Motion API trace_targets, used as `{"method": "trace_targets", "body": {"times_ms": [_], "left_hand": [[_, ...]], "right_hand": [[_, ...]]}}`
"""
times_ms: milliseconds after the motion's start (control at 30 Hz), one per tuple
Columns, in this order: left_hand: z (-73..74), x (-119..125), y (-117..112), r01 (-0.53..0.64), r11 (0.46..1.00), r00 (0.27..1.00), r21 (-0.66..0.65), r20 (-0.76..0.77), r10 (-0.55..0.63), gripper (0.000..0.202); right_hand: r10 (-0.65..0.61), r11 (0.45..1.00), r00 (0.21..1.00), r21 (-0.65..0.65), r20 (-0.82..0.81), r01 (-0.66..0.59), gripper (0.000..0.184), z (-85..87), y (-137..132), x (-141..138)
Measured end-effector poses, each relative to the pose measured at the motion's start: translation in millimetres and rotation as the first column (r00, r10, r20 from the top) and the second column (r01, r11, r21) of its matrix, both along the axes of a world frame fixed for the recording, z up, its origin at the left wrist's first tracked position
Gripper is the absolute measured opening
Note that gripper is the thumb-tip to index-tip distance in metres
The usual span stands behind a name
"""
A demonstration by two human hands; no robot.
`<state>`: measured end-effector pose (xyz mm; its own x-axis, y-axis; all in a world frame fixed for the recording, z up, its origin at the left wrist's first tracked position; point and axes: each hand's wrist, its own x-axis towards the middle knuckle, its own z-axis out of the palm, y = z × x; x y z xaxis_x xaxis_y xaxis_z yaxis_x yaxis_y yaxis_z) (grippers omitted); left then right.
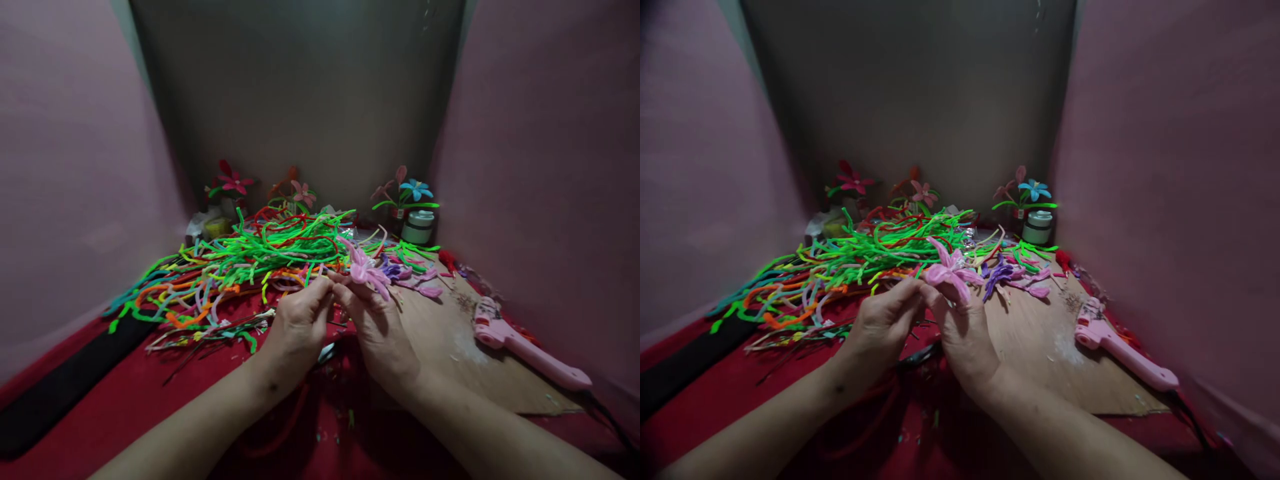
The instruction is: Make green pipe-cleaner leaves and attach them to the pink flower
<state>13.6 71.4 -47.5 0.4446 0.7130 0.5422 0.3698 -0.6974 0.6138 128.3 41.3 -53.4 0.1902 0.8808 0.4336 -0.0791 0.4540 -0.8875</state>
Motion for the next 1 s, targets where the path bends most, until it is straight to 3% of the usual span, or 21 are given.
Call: {"method": "trace_targets", "body": {"times_ms": [67, 100, 167, 233, 300, 400, 633, 733, 833, 933, 1000], "left_hand": [[5.8, 0.7, -1.7, 0.054, 0.968, 0.993, -0.243, 0.117, -0.026, 0.016], [8.5, 0.9, -2.2, 0.108, 0.927, 0.982, -0.358, 0.184, -0.043, 0.017], [12.6, 0.9, -2.1, 0.239, 0.799, 0.946, -0.551, 0.318, -0.064, 0.016], [14.2, 0.3, -0.8, 0.363, 0.657, 0.898, -0.661, 0.436, -0.057, 0.015], [13.5, -0.7, 1.1, 0.445, 0.560, 0.854, -0.699, 0.520, -0.030, 0.016], [10.0, -2.9, 3.8, 0.524, 0.477, 0.804, -0.705, 0.595, -0.005, 0.012], [6.1, -8.1, 8.0, 0.689, 0.272, 0.706, -0.672, 0.707, -0.041, 0.012], [6.2, -9.5, 9.5, 0.707, 0.227, 0.696, -0.670, 0.716, -0.053, 0.012], [6.3, -10.1, 10.4, 0.693, 0.227, 0.715, -0.685, 0.694, -0.088, 0.012], [7.7, -9.8, 10.0, 0.660, 0.287, 0.745, -0.695, 0.655, -0.126, 0.019], [9.4, -9.2, 9.1, 0.611, 0.377, 0.782, -0.696, 0.606, -0.146, 0.022]], "right_hand": [[0.071, 0.997, 0.997, -0.014, -0.043, -0.071, 0.020, -2.1, 2.6, 0.9], [0.094, 0.995, 0.994, -0.033, -0.057, -0.096, 0.020, -2.9, 3.8, 1.6], [0.104, 0.993, 0.994, -0.060, -0.043, -0.107, 0.020, -3.5, 6.0, 3.4], [0.085, 0.994, 0.996, -0.066, 0.005, -0.085, 0.019, -2.6, 7.5, 5.2], [0.054, 0.996, 0.998, -0.072, 0.029, -0.051, 0.018, -0.7, 8.1, 6.6], [0.058, 0.994, 0.998, -0.093, 0.010, -0.057, 0.017, 0.5, 8.4, 8.4], [0.318, 0.919, 0.928, -0.179, -0.193, -0.352, 0.032, -11.3, 14.3, 15.8], [0.351, 0.904, 0.910, -0.172, -0.221, -0.390, 0.027, -11.7, 14.6, 17.2], [0.298, 0.930, 0.927, -0.148, -0.227, -0.335, 0.015, -8.7, 11.9, 15.8], [0.261, 0.948, 0.931, -0.112, -0.256, -0.296, 0.013, -5.9, 8.9, 12.3], [0.250, 0.954, 0.931, -0.095, -0.265, -0.283, 0.012, -5.3, 8.0, 10.0]]}}
